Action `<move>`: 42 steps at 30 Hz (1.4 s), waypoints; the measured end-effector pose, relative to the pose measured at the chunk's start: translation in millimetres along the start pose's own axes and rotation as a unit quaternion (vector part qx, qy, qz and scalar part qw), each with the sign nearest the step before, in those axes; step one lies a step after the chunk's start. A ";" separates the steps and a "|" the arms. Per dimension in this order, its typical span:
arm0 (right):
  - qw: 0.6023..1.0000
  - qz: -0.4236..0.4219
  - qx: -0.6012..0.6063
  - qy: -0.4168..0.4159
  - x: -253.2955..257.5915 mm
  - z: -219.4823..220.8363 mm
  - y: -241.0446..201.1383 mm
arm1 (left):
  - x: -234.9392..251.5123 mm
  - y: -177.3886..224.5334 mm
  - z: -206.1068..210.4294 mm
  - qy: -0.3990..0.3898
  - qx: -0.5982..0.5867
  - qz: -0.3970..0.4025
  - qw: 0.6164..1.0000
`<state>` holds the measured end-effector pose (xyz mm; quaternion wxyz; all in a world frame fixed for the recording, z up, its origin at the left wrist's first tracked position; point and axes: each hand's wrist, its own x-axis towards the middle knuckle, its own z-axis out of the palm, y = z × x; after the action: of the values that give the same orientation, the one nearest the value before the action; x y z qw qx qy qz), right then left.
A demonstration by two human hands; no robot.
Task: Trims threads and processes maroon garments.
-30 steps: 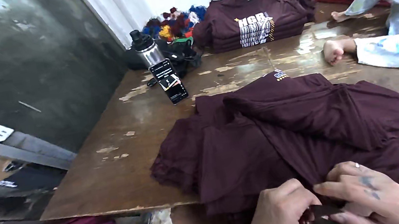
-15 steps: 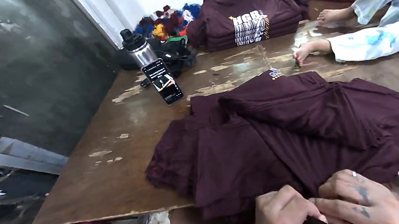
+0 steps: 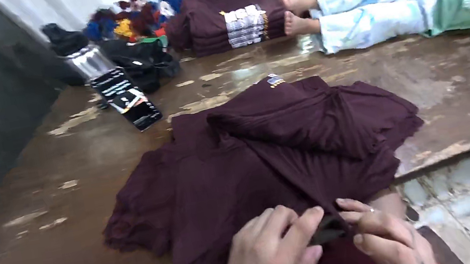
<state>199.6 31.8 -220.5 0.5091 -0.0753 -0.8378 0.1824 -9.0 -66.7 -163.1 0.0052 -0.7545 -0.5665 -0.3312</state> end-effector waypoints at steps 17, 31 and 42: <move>0.998 -0.048 -0.020 -0.042 0.5 -4.6 0.1 | 2.3 1.8 4.2 0.023 0.075 0.093 0.993; 0.996 -0.052 -0.012 -0.066 3.4 -5.7 1.1 | 9.9 -8.7 -14.6 0.015 0.046 0.068 0.997; 0.996 -0.057 -0.010 -0.068 3.2 -5.3 1.6 | 8.7 -13.6 -16.3 -0.010 0.062 0.092 0.994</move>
<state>202.7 35.5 -216.3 0.4596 -0.0203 -0.8752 0.1495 -27.5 -60.6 -150.9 0.0772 -0.8050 -0.5141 -0.2860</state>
